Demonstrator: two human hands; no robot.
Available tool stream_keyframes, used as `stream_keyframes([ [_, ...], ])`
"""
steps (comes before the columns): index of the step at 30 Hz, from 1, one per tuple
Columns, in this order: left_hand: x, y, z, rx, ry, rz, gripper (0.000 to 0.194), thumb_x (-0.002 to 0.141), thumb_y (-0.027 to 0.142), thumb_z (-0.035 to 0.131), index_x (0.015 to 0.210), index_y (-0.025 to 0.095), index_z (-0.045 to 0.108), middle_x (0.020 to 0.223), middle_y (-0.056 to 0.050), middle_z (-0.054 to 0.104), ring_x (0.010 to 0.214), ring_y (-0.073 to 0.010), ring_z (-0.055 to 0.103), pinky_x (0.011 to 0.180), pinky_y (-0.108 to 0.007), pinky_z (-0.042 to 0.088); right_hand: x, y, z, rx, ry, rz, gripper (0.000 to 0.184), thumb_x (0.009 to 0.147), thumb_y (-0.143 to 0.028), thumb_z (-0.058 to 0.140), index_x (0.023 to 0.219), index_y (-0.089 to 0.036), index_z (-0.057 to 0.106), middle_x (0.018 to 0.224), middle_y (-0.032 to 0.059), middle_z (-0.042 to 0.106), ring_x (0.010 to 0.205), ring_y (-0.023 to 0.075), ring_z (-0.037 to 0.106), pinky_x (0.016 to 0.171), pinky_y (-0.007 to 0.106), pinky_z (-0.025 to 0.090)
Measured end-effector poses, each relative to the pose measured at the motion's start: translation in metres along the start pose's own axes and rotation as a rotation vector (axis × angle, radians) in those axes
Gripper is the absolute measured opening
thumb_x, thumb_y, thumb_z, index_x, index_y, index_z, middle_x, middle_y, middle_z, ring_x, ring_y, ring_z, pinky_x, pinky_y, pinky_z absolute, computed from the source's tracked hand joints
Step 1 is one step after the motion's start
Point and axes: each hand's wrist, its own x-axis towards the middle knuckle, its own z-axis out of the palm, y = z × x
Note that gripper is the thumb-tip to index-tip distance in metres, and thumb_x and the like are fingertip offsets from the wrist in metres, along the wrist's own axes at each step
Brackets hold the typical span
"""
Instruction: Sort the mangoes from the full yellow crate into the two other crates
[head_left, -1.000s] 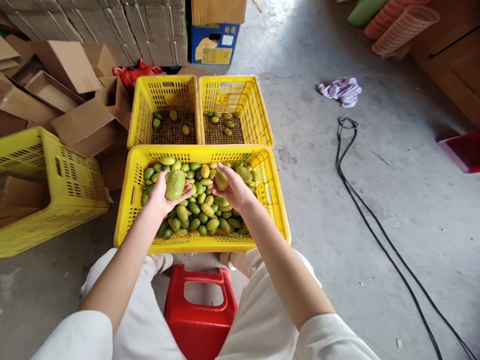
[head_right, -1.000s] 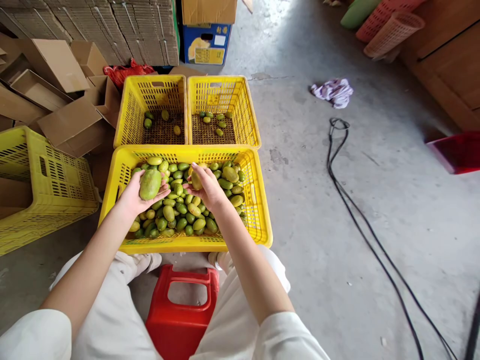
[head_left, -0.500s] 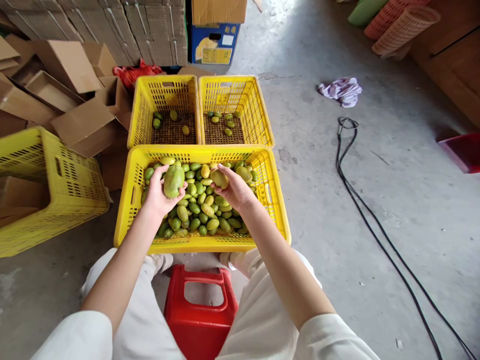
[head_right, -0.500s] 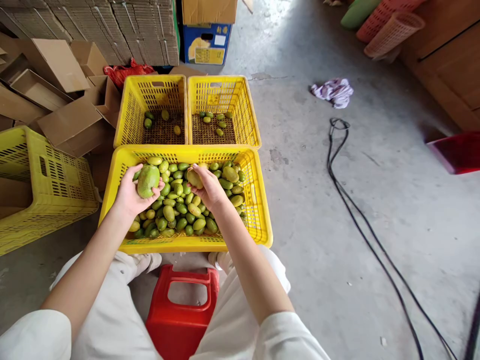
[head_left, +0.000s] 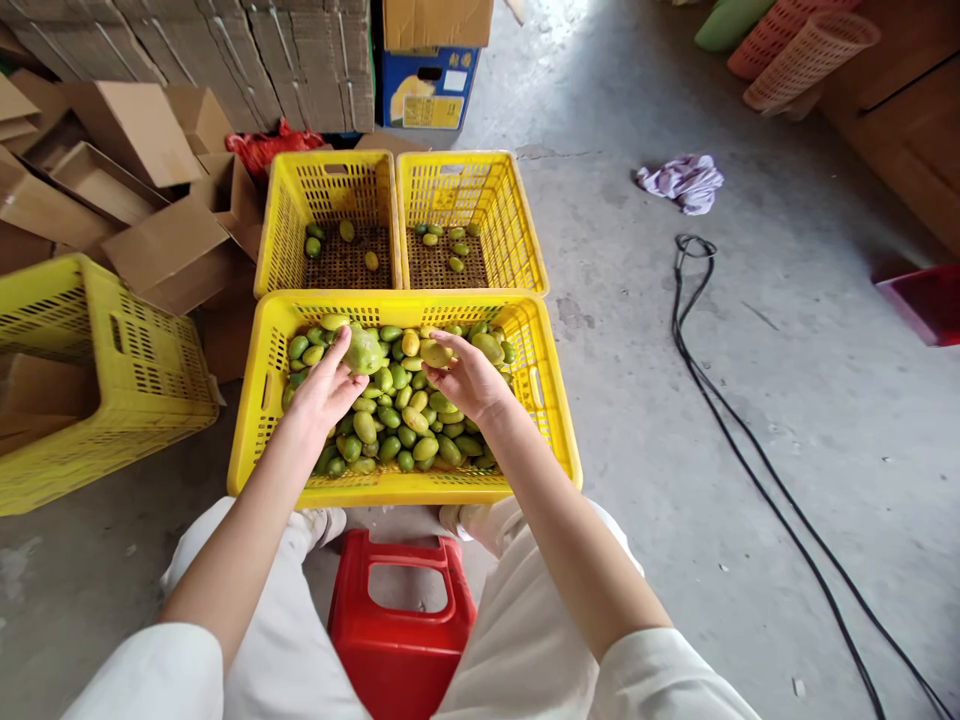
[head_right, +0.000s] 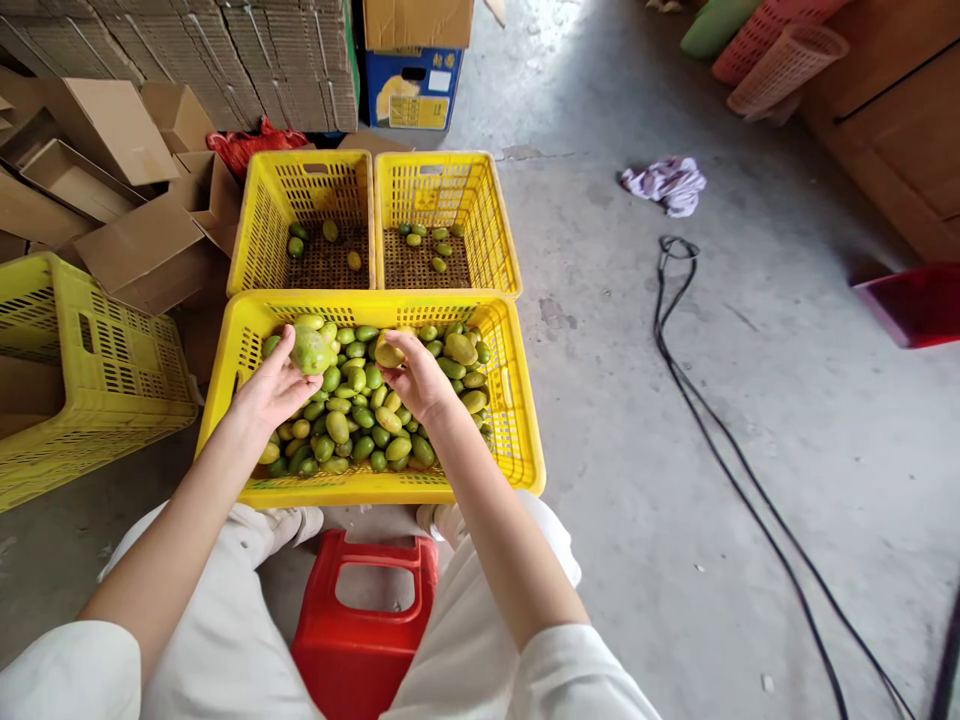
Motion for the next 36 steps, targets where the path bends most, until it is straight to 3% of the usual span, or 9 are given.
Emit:
stream_keyframes([
  [4, 0.0001, 0.0039, -0.0012, -0.005, -0.031, -0.052, 0.024, 0.113, 0.038, 0.065, 0.106, 0.018, 0.077, 0.099, -0.009, 0.08, 0.069, -0.0127, 0.066, 0.055, -0.019, 0.051, -0.0009, -0.0023, -0.0001, 0.018, 0.026, 0.026, 0.026, 0.085, -0.029, 0.088, 0.088, -0.024, 0.063, 0.078, -0.0053, 0.065, 0.063, 0.0102, 0.059, 0.054, 0.019, 0.045],
  [7, 0.0008, 0.0067, -0.0023, -0.036, -0.016, -0.097, 0.029, 0.112, 0.041, 0.06, 0.111, 0.017, 0.076, 0.088, -0.008, 0.075, 0.067, -0.0143, 0.066, 0.056, -0.02, 0.054, -0.0022, -0.0023, 0.0009, 0.01, 0.037, 0.027, 0.026, 0.085, -0.025, 0.088, 0.091, -0.025, 0.062, 0.075, -0.0064, 0.066, 0.061, 0.0097, 0.059, 0.056, 0.018, 0.047],
  [11, 0.0012, 0.0074, -0.0012, -0.026, 0.018, -0.091, 0.027, 0.112, 0.039, 0.058, 0.11, 0.017, 0.074, 0.077, -0.005, 0.069, 0.061, -0.0148, 0.065, 0.051, -0.019, 0.05, -0.0025, -0.0018, 0.0024, -0.002, 0.024, 0.044, 0.013, 0.103, -0.031, 0.07, 0.094, -0.025, 0.063, 0.08, -0.0018, 0.075, 0.065, 0.0112, 0.064, 0.056, 0.017, 0.049],
  [13, 0.0006, 0.0075, -0.0003, 0.016, -0.004, -0.111, 0.033, 0.114, 0.038, 0.05, 0.11, 0.016, 0.074, 0.075, -0.006, 0.069, 0.056, -0.0136, 0.061, 0.047, -0.018, 0.049, -0.0006, -0.0014, 0.0023, -0.008, 0.024, 0.04, 0.024, 0.11, -0.035, 0.06, 0.089, -0.023, 0.061, 0.078, -0.0004, 0.074, 0.06, 0.0102, 0.059, 0.051, 0.016, 0.042],
  [20, -0.0033, 0.0083, 0.0017, 0.076, -0.043, -0.097, 0.045, 0.116, 0.03, 0.035, 0.116, 0.01, 0.076, 0.076, -0.009, 0.074, 0.06, -0.0141, 0.07, 0.049, -0.016, 0.053, 0.0053, 0.0009, -0.0013, 0.033, 0.041, -0.011, 0.025, 0.109, -0.043, 0.069, 0.095, -0.022, 0.067, 0.077, 0.0003, 0.07, 0.061, 0.0128, 0.062, 0.05, 0.019, 0.045],
  [27, -0.0031, 0.0062, 0.0015, 0.107, -0.058, -0.029, 0.023, 0.108, 0.04, 0.07, 0.103, 0.018, 0.074, 0.082, -0.002, 0.076, 0.055, -0.01, 0.066, 0.047, -0.016, 0.053, 0.0022, 0.0004, 0.0009, -0.028, -0.013, -0.021, 0.039, 0.103, -0.059, 0.077, 0.094, -0.023, 0.065, 0.078, -0.0008, 0.069, 0.061, 0.0109, 0.063, 0.048, 0.017, 0.047],
  [31, -0.0017, 0.0052, -0.0011, 0.115, -0.024, -0.044, 0.027, 0.107, 0.043, 0.074, 0.093, 0.021, 0.07, 0.076, -0.001, 0.071, 0.06, -0.013, 0.07, 0.06, -0.023, 0.065, 0.0008, -0.0009, 0.0011, -0.037, -0.026, -0.061, 0.033, 0.087, -0.036, 0.095, 0.093, -0.023, 0.065, 0.081, -0.0033, 0.067, 0.064, 0.0099, 0.066, 0.056, 0.017, 0.057],
  [34, -0.0008, 0.0039, -0.0032, 0.183, -0.068, -0.08, 0.034, 0.11, 0.045, 0.068, 0.09, 0.019, 0.07, 0.073, -0.004, 0.07, 0.06, -0.0149, 0.07, 0.063, -0.027, 0.067, -0.0008, -0.0008, 0.0012, -0.045, -0.01, -0.054, 0.03, 0.081, -0.018, 0.091, 0.093, -0.023, 0.065, 0.083, -0.0053, 0.068, 0.067, 0.0093, 0.068, 0.065, 0.018, 0.061],
  [36, 0.0002, 0.0026, -0.0042, 0.219, -0.08, -0.093, 0.035, 0.111, 0.046, 0.065, 0.092, 0.017, 0.071, 0.072, -0.005, 0.071, 0.061, -0.0172, 0.072, 0.068, -0.032, 0.07, -0.0011, 0.0001, 0.0015, -0.069, -0.012, -0.04, 0.027, 0.083, -0.018, 0.088, 0.094, -0.023, 0.064, 0.082, -0.0059, 0.068, 0.066, 0.0092, 0.067, 0.065, 0.019, 0.061],
])
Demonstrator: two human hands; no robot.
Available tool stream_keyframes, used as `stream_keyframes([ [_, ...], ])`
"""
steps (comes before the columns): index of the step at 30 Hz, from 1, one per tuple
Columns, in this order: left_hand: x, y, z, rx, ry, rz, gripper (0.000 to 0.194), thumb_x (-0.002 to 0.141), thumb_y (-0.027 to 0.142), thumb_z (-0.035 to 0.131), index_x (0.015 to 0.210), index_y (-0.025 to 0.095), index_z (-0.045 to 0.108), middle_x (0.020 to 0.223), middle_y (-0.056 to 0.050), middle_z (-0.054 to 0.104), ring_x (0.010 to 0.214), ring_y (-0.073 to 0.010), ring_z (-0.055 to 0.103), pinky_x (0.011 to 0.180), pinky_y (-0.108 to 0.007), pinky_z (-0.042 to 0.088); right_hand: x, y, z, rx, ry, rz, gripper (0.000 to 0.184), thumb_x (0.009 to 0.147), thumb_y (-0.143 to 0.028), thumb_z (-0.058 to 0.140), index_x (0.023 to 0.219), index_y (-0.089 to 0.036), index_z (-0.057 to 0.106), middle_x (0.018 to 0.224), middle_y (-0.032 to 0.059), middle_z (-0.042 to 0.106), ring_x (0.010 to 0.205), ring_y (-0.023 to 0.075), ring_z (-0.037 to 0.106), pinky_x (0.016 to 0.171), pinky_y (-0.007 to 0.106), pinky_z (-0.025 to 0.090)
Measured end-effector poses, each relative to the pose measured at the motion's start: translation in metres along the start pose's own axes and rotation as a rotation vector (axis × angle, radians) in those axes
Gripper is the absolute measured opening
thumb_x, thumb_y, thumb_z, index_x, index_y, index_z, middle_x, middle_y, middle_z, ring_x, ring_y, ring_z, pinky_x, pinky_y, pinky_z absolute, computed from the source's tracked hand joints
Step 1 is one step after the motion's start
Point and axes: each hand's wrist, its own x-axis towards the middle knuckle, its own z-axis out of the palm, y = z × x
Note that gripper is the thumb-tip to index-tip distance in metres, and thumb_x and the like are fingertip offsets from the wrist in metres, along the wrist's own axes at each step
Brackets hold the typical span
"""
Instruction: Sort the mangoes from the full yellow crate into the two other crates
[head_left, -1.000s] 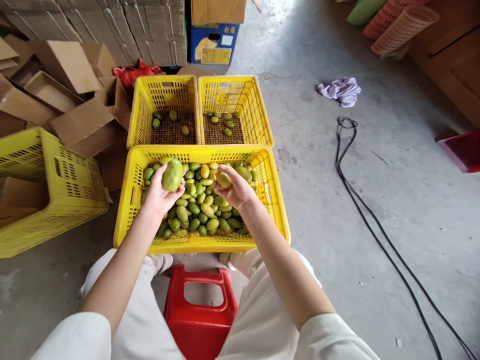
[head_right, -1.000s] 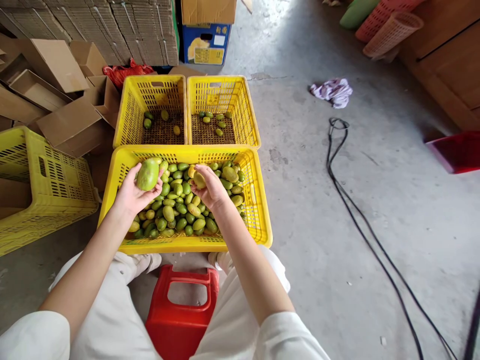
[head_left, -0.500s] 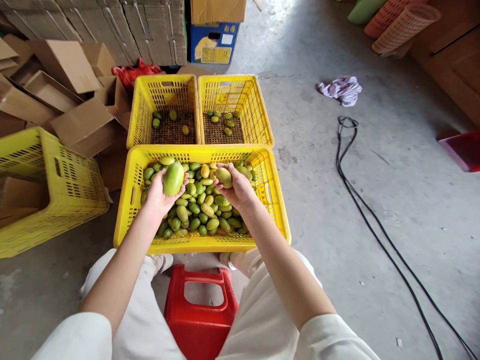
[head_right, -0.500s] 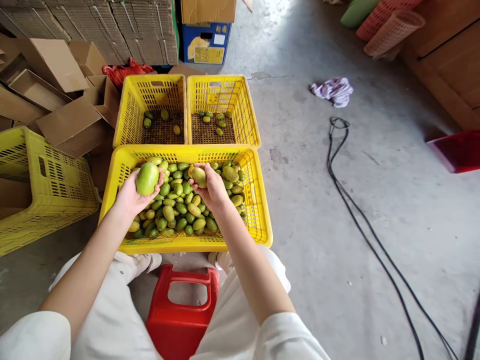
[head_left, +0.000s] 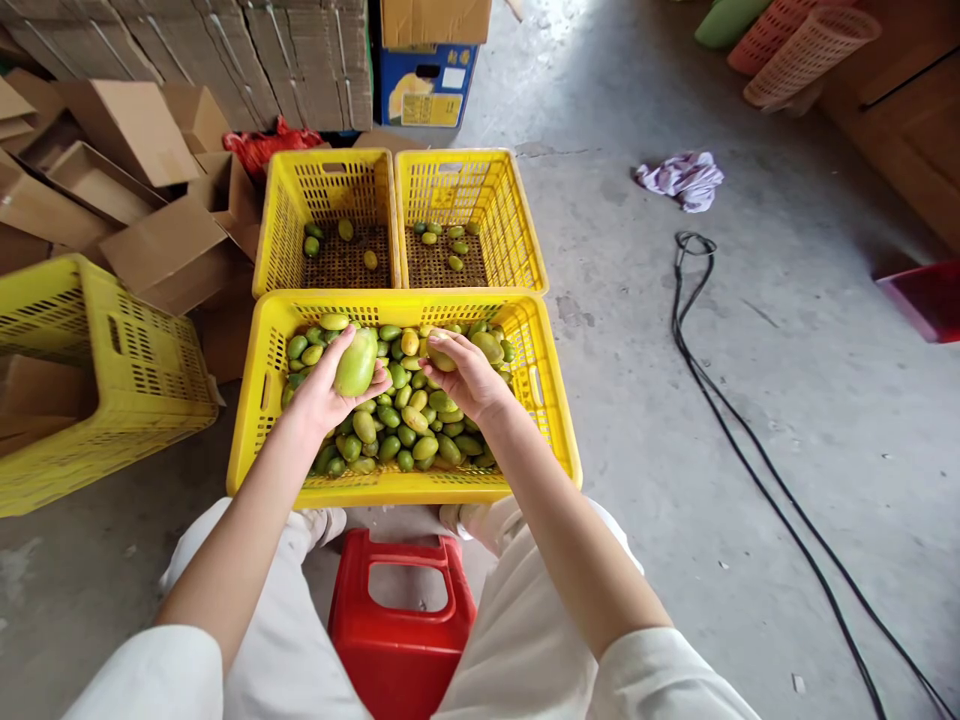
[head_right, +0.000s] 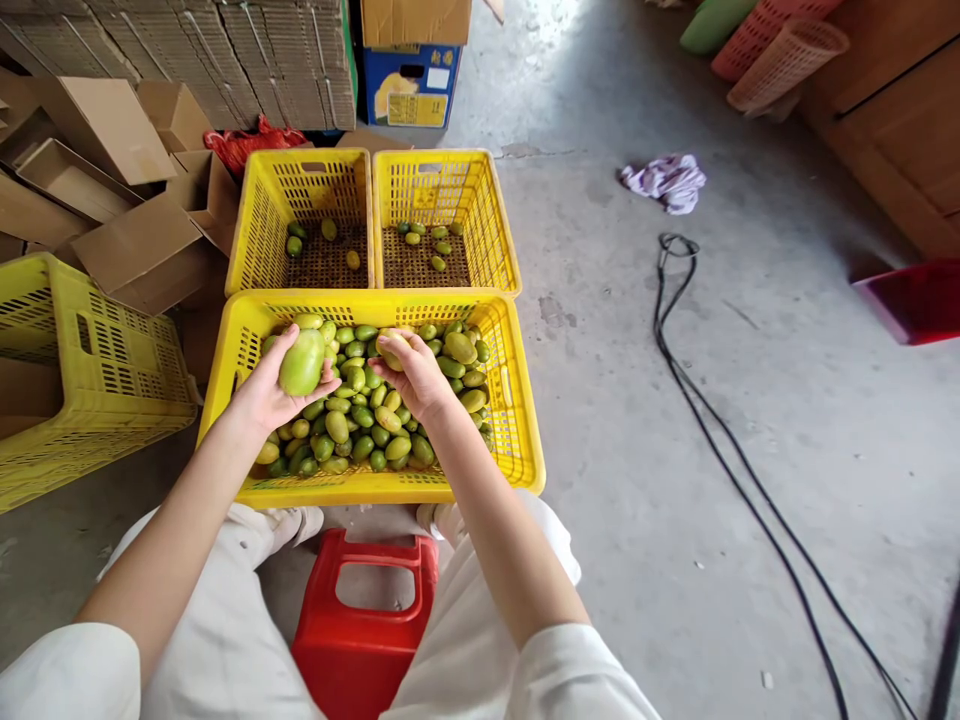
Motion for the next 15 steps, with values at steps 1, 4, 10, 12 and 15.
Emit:
stream_keyframes([
  [1, 0.0006, -0.0007, -0.0004, 0.008, 0.006, -0.005, 0.036, 0.11, 0.047, 0.065, 0.093, 0.016, 0.072, 0.072, -0.006, 0.071, 0.063, -0.0189, 0.074, 0.07, -0.034, 0.07, 0.0002, 0.0005, 0.0003, -0.014, 0.002, 0.009, 0.022, 0.087, -0.021, 0.085, 0.094, -0.024, 0.064, 0.081, -0.0055, 0.069, 0.065, 0.0095, 0.067, 0.065, 0.02, 0.06],
  [4, 0.0023, -0.0015, -0.0015, -0.008, 0.021, 0.003, 0.035, 0.107, 0.049, 0.067, 0.095, 0.017, 0.073, 0.073, -0.006, 0.072, 0.07, -0.0219, 0.076, 0.075, -0.037, 0.071, 0.002, 0.0018, 0.0008, -0.056, 0.036, 0.03, 0.015, 0.103, -0.034, 0.067, 0.092, -0.024, 0.064, 0.079, -0.0014, 0.072, 0.066, 0.0117, 0.067, 0.06, 0.019, 0.054],
  [10, 0.0015, 0.0027, 0.001, -0.06, -0.007, -0.049, 0.028, 0.109, 0.041, 0.061, 0.097, 0.018, 0.073, 0.077, -0.003, 0.073, 0.058, -0.0152, 0.064, 0.056, -0.025, 0.056, 0.0039, 0.0016, 0.0004, -0.12, -0.031, -0.001, 0.023, 0.102, -0.039, 0.068, 0.086, -0.024, 0.06, 0.072, -0.001, 0.069, 0.055, 0.0107, 0.051, 0.049, 0.019, 0.04],
  [12, 0.0005, 0.0034, 0.003, -0.041, 0.019, -0.068, 0.033, 0.112, 0.039, 0.054, 0.101, 0.017, 0.076, 0.072, -0.003, 0.07, 0.054, -0.0151, 0.06, 0.05, -0.023, 0.051, 0.0025, 0.0019, 0.001, -0.11, -0.015, -0.025, 0.019, 0.099, -0.036, 0.071, 0.088, -0.024, 0.061, 0.075, -0.0025, 0.068, 0.055, 0.0102, 0.055, 0.052, 0.02, 0.047],
  [15, -0.0003, 0.0028, 0.0041, -0.013, 0.05, -0.063, 0.057, 0.12, 0.047, 0.033, 0.105, 0.016, 0.078, 0.067, -0.006, 0.067, 0.056, -0.017, 0.063, 0.052, -0.024, 0.053, -0.0005, 0.002, 0.0025, -0.121, -0.002, -0.075, 0.017, 0.099, -0.038, 0.075, 0.093, -0.025, 0.065, 0.079, -0.0041, 0.066, 0.055, 0.0107, 0.063, 0.053, 0.021, 0.052],
])
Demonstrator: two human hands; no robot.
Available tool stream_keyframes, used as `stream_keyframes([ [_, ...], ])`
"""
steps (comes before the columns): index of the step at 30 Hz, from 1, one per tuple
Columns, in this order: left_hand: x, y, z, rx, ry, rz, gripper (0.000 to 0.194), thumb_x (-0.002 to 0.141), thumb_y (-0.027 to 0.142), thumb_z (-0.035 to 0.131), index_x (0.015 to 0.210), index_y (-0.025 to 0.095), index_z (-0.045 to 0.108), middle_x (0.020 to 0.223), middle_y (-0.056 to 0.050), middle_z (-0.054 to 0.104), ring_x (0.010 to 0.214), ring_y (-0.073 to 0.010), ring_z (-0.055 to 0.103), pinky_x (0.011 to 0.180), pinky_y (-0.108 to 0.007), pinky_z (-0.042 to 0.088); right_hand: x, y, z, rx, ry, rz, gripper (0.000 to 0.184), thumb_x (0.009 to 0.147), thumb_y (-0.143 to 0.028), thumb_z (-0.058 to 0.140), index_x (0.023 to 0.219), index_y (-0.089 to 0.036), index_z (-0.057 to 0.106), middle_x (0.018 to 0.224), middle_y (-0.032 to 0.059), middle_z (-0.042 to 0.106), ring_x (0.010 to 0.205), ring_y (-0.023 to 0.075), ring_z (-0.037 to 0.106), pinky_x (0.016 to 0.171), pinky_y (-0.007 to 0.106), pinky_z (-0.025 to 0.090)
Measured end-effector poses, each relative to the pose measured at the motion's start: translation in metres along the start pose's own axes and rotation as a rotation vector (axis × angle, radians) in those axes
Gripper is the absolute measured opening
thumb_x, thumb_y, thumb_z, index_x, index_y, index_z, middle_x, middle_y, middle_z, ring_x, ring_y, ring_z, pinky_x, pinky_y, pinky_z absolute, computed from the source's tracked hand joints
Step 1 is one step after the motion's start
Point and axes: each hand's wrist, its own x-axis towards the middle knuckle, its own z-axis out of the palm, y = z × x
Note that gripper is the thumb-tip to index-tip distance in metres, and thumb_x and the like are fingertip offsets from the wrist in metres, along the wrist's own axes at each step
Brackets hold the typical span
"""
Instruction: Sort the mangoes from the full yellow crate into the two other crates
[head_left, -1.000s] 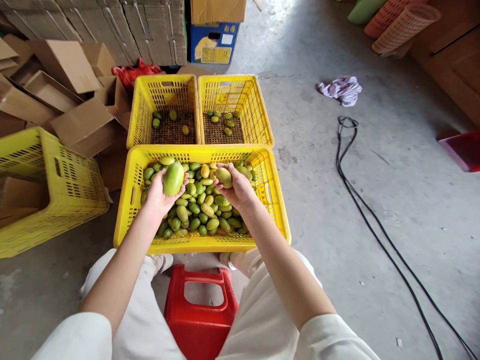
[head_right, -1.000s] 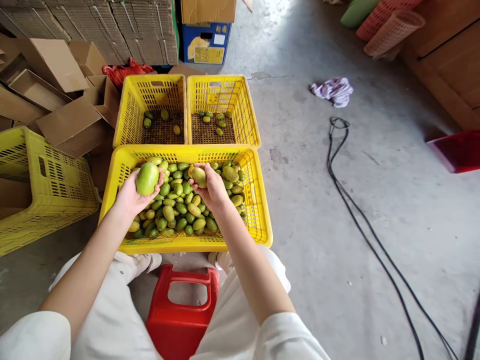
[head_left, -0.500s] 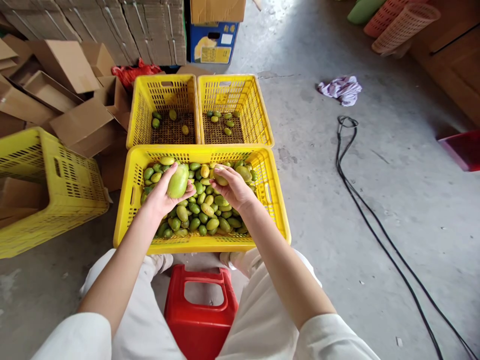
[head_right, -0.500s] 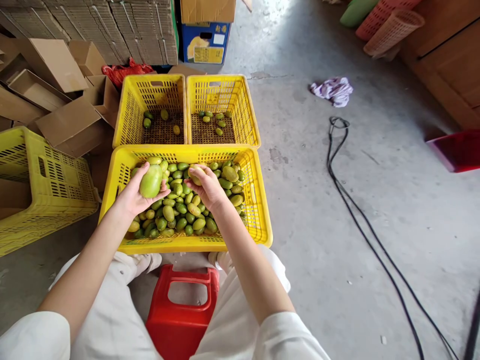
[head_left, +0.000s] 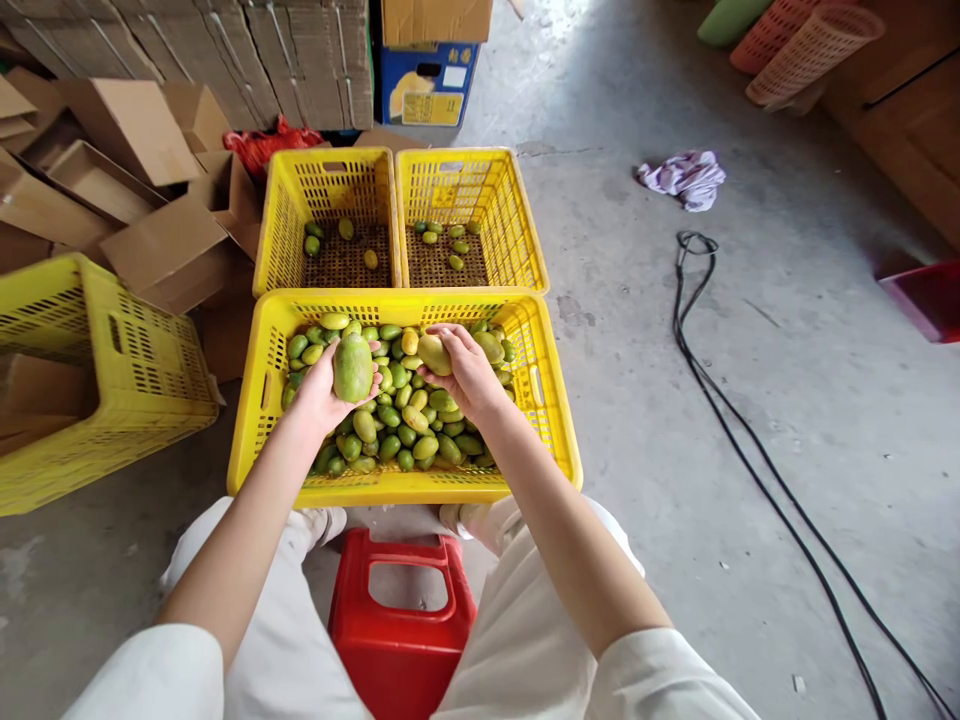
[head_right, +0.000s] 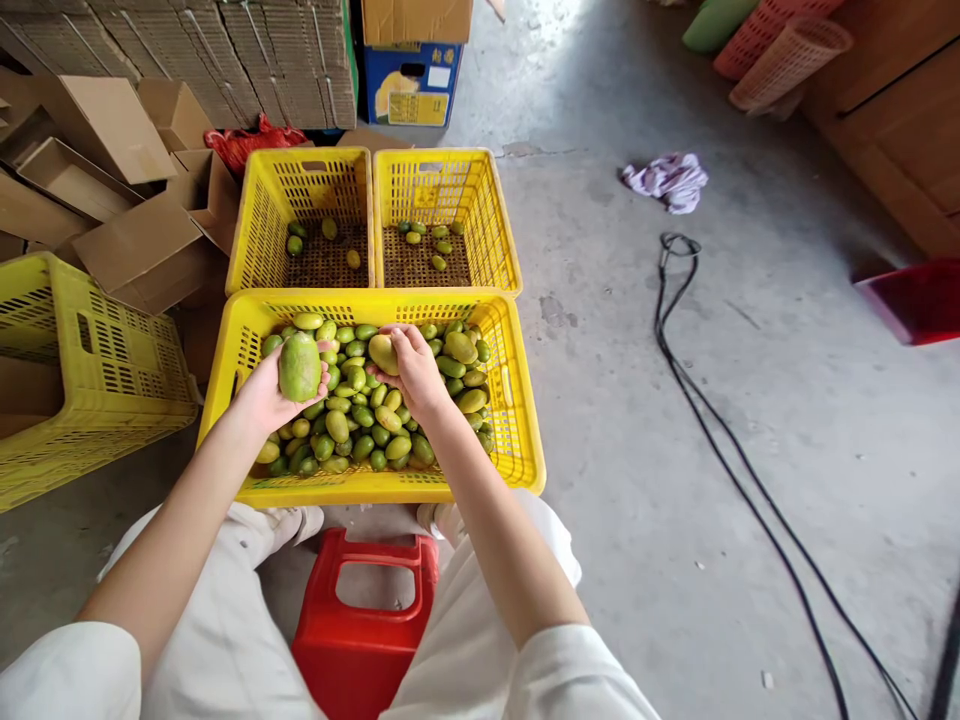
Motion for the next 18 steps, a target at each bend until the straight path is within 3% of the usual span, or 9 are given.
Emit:
stream_keyframes([
  [3, 0.0, -0.001, 0.0, -0.01, 0.039, 0.045, 0.077, 0.118, 0.066, 0.018, 0.111, 0.019, 0.078, 0.069, -0.007, 0.069, 0.059, -0.0201, 0.068, 0.055, -0.028, 0.058, -0.002, -0.002, 0.002, 0.014, -0.029, 0.0, 0.027, 0.102, -0.048, 0.078, 0.094, -0.023, 0.069, 0.077, -0.0028, 0.067, 0.057, 0.0116, 0.065, 0.052, 0.021, 0.053],
  [5, 0.001, -0.001, 0.0, -0.01, 0.052, 0.064, 0.076, 0.116, 0.072, 0.02, 0.113, 0.021, 0.077, 0.07, -0.006, 0.07, 0.059, -0.0205, 0.069, 0.056, -0.029, 0.059, -0.003, -0.004, 0.002, 0.027, -0.046, 0.019, 0.031, 0.1, -0.05, 0.082, 0.094, -0.021, 0.072, 0.076, -0.0015, 0.068, 0.059, 0.0123, 0.066, 0.054, 0.022, 0.056],
  [9, 0.001, -0.001, 0.001, 0.017, 0.045, 0.098, 0.065, 0.117, 0.069, 0.034, 0.1, 0.019, 0.073, 0.067, -0.005, 0.069, 0.059, -0.0181, 0.069, 0.061, -0.028, 0.062, -0.005, -0.005, 0.002, 0.053, -0.085, 0.023, 0.024, 0.09, -0.031, 0.092, 0.1, -0.021, 0.072, 0.081, -0.0031, 0.071, 0.064, 0.0113, 0.068, 0.06, 0.021, 0.06],
  [11, 0.001, -0.003, 0.0, 0.05, 0.046, 0.139, 0.05, 0.115, 0.058, 0.052, 0.091, 0.019, 0.07, 0.067, -0.004, 0.068, 0.059, -0.016, 0.068, 0.062, -0.026, 0.063, -0.005, -0.005, 0.002, 0.07, -0.091, 0.019, 0.031, 0.084, -0.022, 0.094, 0.103, -0.024, 0.069, 0.082, -0.0051, 0.072, 0.064, 0.011, 0.07, 0.062, 0.021, 0.061],
  [13, 0.002, -0.004, -0.004, 0.089, -0.001, 0.179, 0.028, 0.107, 0.037, 0.073, 0.088, 0.018, 0.069, 0.069, -0.002, 0.07, 0.061, -0.014, 0.069, 0.064, -0.025, 0.064, -0.006, -0.004, 0.001, 0.065, -0.084, 0.018, 0.037, 0.082, -0.021, 0.094, 0.107, -0.026, 0.066, 0.083, -0.0058, 0.074, 0.063, 0.0117, 0.072, 0.06, 0.021, 0.06],
  [15, 0.003, -0.007, -0.008, 0.112, -0.086, 0.194, 0.014, 0.094, 0.018, 0.084, 0.088, 0.017, 0.071, 0.073, -0.001, 0.072, 0.065, -0.0132, 0.071, 0.067, -0.024, 0.065, -0.005, -0.003, 0.001, 0.023, -0.095, 0.013, 0.034, 0.088, -0.031, 0.092, 0.109, -0.025, 0.067, 0.085, -0.0039, 0.077, 0.063, 0.0128, 0.074, 0.056, 0.021, 0.057],
  [18, 0.006, -0.009, -0.014, 0.091, -0.157, 0.178, 0.014, 0.086, 0.01, 0.087, 0.089, 0.014, 0.074, 0.081, -0.004, 0.075, 0.074, -0.014, 0.073, 0.074, -0.025, 0.067, -0.003, -0.002, 0.0, -0.063, -0.146, -0.001, 0.039, 0.097, -0.059, 0.083, 0.099, -0.022, 0.071, 0.079, 0.0009, 0.077, 0.061, 0.0138, 0.071, 0.053, 0.022, 0.051],
])
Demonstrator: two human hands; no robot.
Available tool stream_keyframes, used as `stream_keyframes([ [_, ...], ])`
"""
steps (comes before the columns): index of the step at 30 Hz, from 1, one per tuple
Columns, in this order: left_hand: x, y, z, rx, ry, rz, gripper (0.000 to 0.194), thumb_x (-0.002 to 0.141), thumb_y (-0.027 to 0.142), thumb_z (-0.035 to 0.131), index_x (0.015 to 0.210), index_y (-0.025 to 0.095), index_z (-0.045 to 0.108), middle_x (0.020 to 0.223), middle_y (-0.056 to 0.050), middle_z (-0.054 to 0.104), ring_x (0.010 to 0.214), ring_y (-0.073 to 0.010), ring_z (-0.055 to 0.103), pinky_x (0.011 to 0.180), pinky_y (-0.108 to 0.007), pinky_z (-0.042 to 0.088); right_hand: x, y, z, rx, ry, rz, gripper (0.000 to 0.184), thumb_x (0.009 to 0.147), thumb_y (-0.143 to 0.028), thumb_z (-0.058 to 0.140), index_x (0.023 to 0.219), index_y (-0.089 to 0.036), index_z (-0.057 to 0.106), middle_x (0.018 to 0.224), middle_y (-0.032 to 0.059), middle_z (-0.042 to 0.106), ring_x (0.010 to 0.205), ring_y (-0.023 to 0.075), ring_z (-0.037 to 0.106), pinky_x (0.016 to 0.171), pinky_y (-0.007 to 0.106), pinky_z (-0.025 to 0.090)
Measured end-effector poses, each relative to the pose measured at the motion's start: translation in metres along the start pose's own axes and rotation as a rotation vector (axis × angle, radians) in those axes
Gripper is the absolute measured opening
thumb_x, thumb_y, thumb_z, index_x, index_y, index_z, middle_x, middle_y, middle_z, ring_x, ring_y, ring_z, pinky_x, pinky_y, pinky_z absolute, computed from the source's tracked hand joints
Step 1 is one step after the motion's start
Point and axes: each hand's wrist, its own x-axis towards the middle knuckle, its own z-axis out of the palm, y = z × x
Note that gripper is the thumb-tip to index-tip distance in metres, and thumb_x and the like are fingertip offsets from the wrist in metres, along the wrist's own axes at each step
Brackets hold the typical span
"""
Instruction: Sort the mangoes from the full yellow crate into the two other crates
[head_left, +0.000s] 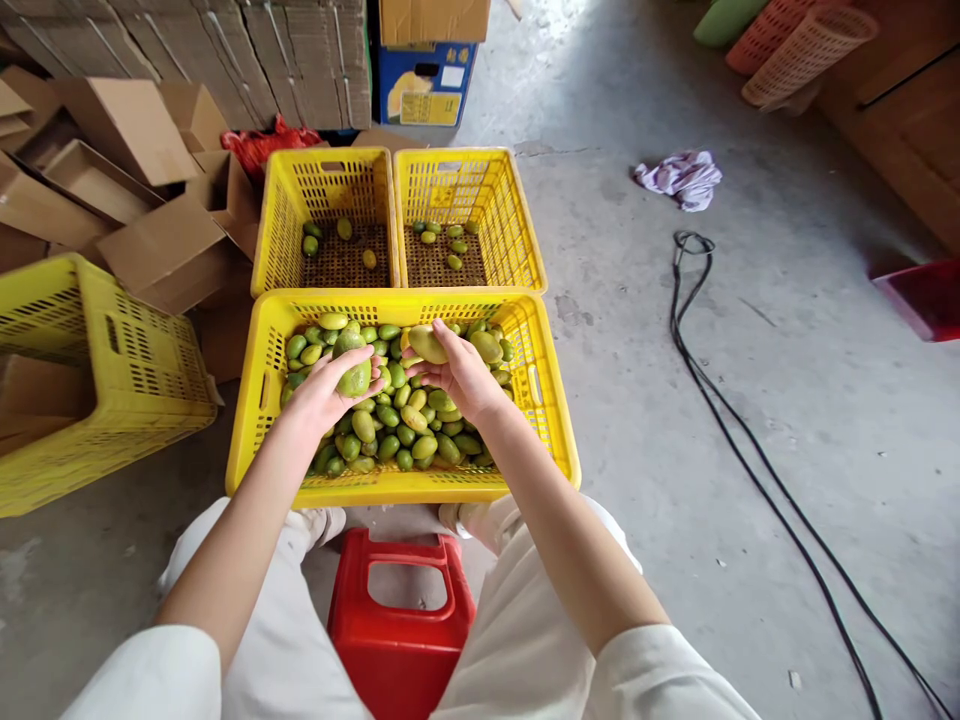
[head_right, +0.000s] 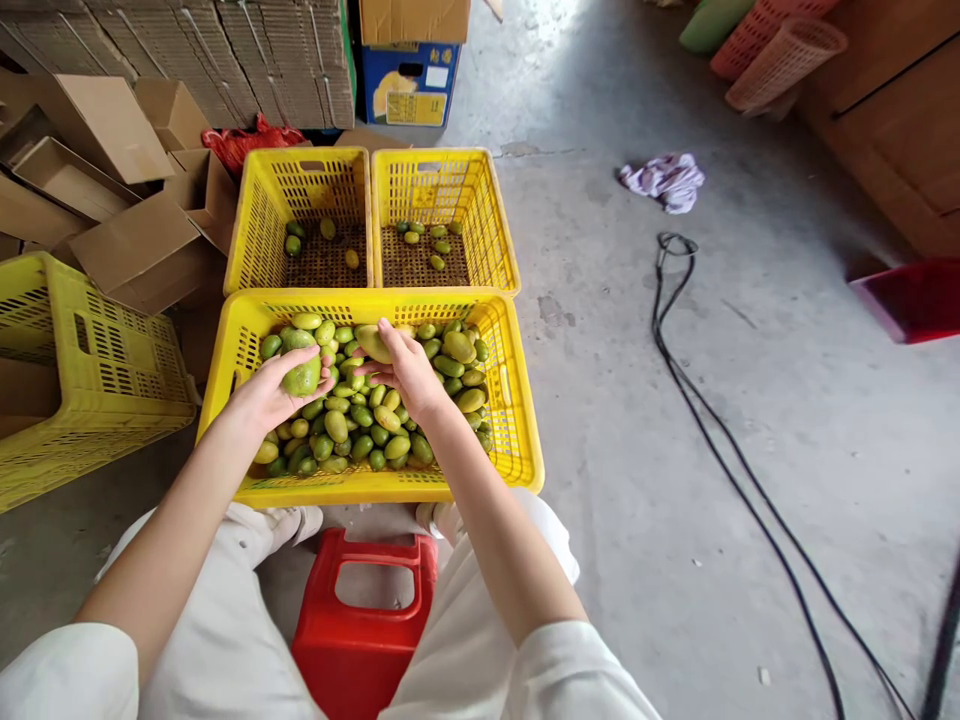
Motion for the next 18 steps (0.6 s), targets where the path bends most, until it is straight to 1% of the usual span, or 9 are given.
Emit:
stream_keyframes([
  [2, 0.0016, -0.0016, -0.0018, -0.032, 0.018, -0.006, 0.012, 0.086, 0.01, 0.085, 0.09, 0.014, 0.075, 0.088, -0.004, 0.076, 0.082, -0.0141, 0.074, 0.081, -0.027, 0.067, 0.0013, 0.0007, -0.0007, -0.023, -0.021, -0.007, 0.054, 0.099, -0.074, 0.074, 0.087, -0.021, 0.07, 0.071, 0.0024, 0.075, 0.056, 0.0131, 0.064, 0.051, 0.023, 0.047],
  [4, 0.0033, -0.0026, -0.0025, -0.032, 0.053, -0.001, 0.014, 0.085, 0.01, 0.087, 0.092, 0.015, 0.076, 0.094, -0.003, 0.077, 0.087, -0.0139, 0.073, 0.084, -0.027, 0.066, 0.0027, 0.0012, -0.0014, -0.018, -0.026, -0.009, 0.063, 0.098, -0.082, 0.068, 0.081, -0.021, 0.068, 0.065, 0.0027, 0.071, 0.053, 0.0123, 0.057, 0.049, 0.024, 0.042],
  [6, 0.0044, -0.003, -0.0025, -0.003, 0.069, 0.01, 0.017, 0.083, 0.013, 0.089, 0.095, 0.017, 0.078, 0.1, -0.003, 0.078, 0.09, -0.0146, 0.072, 0.082, -0.026, 0.064, 0.0041, 0.0016, -0.002, 0.009, -0.016, -0.019, 0.066, 0.097, -0.085, 0.068, 0.08, -0.021, 0.068, 0.063, 0.002, 0.069, 0.052, 0.0113, 0.05, 0.048, 0.023, 0.038],
  [9, 0.0039, -0.0023, -0.0008, 0.043, 0.068, 0.026, 0.016, 0.085, 0.017, 0.089, 0.099, 0.018, 0.081, 0.107, -0.007, 0.081, 0.096, -0.0187, 0.075, 0.08, -0.026, 0.064, 0.0064, 0.0024, -0.003, 0.079, 0.035, -0.054, 0.057, 0.094, -0.078, 0.078, 0.084, -0.022, 0.068, 0.066, -0.0014, 0.068, 0.053, 0.0098, 0.046, 0.047, 0.022, 0.036],
  [10, 0.0031, -0.0018, 0.0003, 0.055, 0.072, 0.032, 0.015, 0.087, 0.018, 0.089, 0.099, 0.018, 0.081, 0.107, -0.008, 0.082, 0.098, -0.0206, 0.077, 0.081, -0.028, 0.065, 0.007, 0.0027, -0.0034, 0.101, 0.058, -0.062, 0.053, 0.093, -0.074, 0.082, 0.086, -0.022, 0.068, 0.068, -0.0024, 0.067, 0.055, 0.0096, 0.047, 0.048, 0.021, 0.039],
  [12, 0.0017, -0.0006, 0.0028, 0.076, 0.092, 0.042, 0.01, 0.091, 0.019, 0.085, 0.099, 0.018, 0.079, 0.105, -0.01, 0.083, 0.101, -0.024, 0.08, 0.085, -0.031, 0.067, 0.0079, 0.0031, -0.0042, 0.14, 0.083, -0.063, 0.045, 0.092, -0.064, 0.087, 0.091, -0.023, 0.068, 0.073, -0.0028, 0.069, 0.06, 0.0108, 0.057, 0.055, 0.021, 0.048],
  [14, 0.0012, -0.0001, 0.0047, 0.096, 0.106, 0.05, 0.005, 0.095, 0.018, 0.081, 0.097, 0.018, 0.076, 0.102, -0.011, 0.083, 0.103, -0.0257, 0.082, 0.089, -0.034, 0.069, 0.0081, 0.0031, -0.0049, 0.17, 0.078, -0.059, 0.036, 0.094, -0.056, 0.087, 0.102, -0.025, 0.069, 0.078, -0.0022, 0.072, 0.067, 0.014, 0.067, 0.063, 0.024, 0.057],
  [16, 0.0023, -0.0006, 0.0052, 0.112, 0.094, 0.053, 0.003, 0.097, 0.018, 0.077, 0.096, 0.018, 0.074, 0.102, -0.011, 0.083, 0.106, -0.0268, 0.083, 0.092, -0.036, 0.069, 0.0078, 0.0024, -0.0051, 0.194, 0.05, -0.053, 0.033, 0.097, -0.052, 0.085, 0.112, -0.027, 0.068, 0.083, -0.0014, 0.074, 0.071, 0.0166, 0.073, 0.067, 0.026, 0.062],
  [18, 0.0042, -0.002, 0.0049, 0.096, 0.074, 0.039, 0.002, 0.097, 0.018, 0.075, 0.097, 0.017, 0.074, 0.104, -0.012, 0.083, 0.109, -0.0279, 0.084, 0.094, -0.037, 0.07, 0.0071, 0.0014, -0.0048, 0.209, 0.035, -0.031, 0.035, 0.095, -0.052, 0.086, 0.11, -0.027, 0.067, 0.086, -0.001, 0.075, 0.071, 0.0166, 0.075, 0.066, 0.027, 0.063],
])
